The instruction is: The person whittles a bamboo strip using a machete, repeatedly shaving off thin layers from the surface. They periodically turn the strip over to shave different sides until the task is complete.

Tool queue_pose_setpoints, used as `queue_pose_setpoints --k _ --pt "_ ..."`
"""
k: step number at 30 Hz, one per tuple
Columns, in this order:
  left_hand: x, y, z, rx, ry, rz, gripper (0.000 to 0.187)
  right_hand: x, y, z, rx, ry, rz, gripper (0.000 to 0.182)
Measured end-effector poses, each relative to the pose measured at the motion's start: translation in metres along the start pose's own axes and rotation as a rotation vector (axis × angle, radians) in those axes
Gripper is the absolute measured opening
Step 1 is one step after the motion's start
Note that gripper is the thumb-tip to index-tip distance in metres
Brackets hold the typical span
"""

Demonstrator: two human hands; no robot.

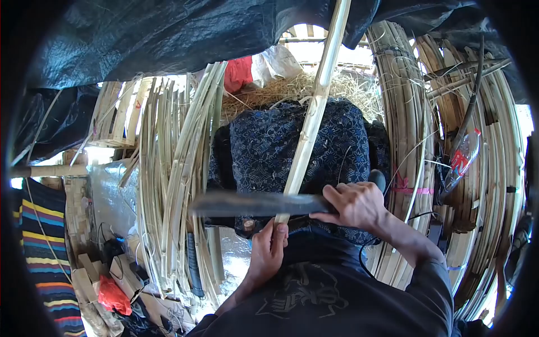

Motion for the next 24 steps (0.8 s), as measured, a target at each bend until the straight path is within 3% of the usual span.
queue_pose_setpoints --k 1,3,4,5,7,9,11,13,17,19,21,24 --pt "0.001 0.000 0.000 0.001 -0.002 -0.001 0.033 -0.001 0.002 0.003 0.006 -0.058 0.052 0.064" --pt "0.003 -0.003 0.006 0.000 -0.002 -0.070 0.032 -0.036 -0.003 -0.008 -0.188 0.071 0.082 0.064" --pt "0.001 -0.004 0.008 0.000 -0.014 -0.069 0.032 -0.058 -0.012 -0.010 -0.144 0.223 0.162 0.063" --pt "-0.005 -0.004 0.005 -0.015 -0.013 -0.064 0.032 -0.066 -0.013 -0.017 -0.320 0.164 0.082 0.059" --pt "-0.009 -0.002 0.004 -0.040 -0.006 -0.051 0.032 -0.049 -0.008 -0.014 -0.124 0.259 0.037 0.055" --pt "-0.006 -0.005 0.000 -0.017 -0.012 -0.085 0.032 -0.024 -0.005 -0.010 -0.178 0.150 -0.079 0.057" --pt "0.001 -0.001 0.001 -0.024 -0.026 -0.053 0.032 0.001 -0.005 -0.002 -0.025 -0.042 -0.048 0.059" --pt "0.001 -0.001 0.004 -0.004 -0.023 -0.027 0.032 -0.011 -0.001 -0.004 -0.127 -0.106 -0.064 0.061" --pt "0.000 -0.006 0.009 0.018 -0.049 -0.033 0.032 -0.085 -0.020 -0.025 -0.282 0.222 0.172 0.060" --pt "-0.007 -0.008 0.000 -0.044 -0.011 -0.085 0.033 -0.065 -0.011 -0.023 -0.218 0.298 0.045 0.059" --pt "-0.003 -0.010 -0.002 -0.050 0.042 -0.114 0.033 -0.044 0.002 -0.013 -0.156 0.163 -0.030 0.060" --pt "0.004 -0.007 0.002 -0.010 -0.046 -0.100 0.032 -0.015 0.008 -0.005 -0.154 -0.146 0.029 0.063"
Point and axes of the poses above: each hand's wrist, its own z-axis away from the middle knuckle, its own y-axis out of the palm, x = y × z, the point moved 3 cm from there along -z, towards the middle knuckle, and after that the axes turned 2 degrees about x, right-handed, at the moved point
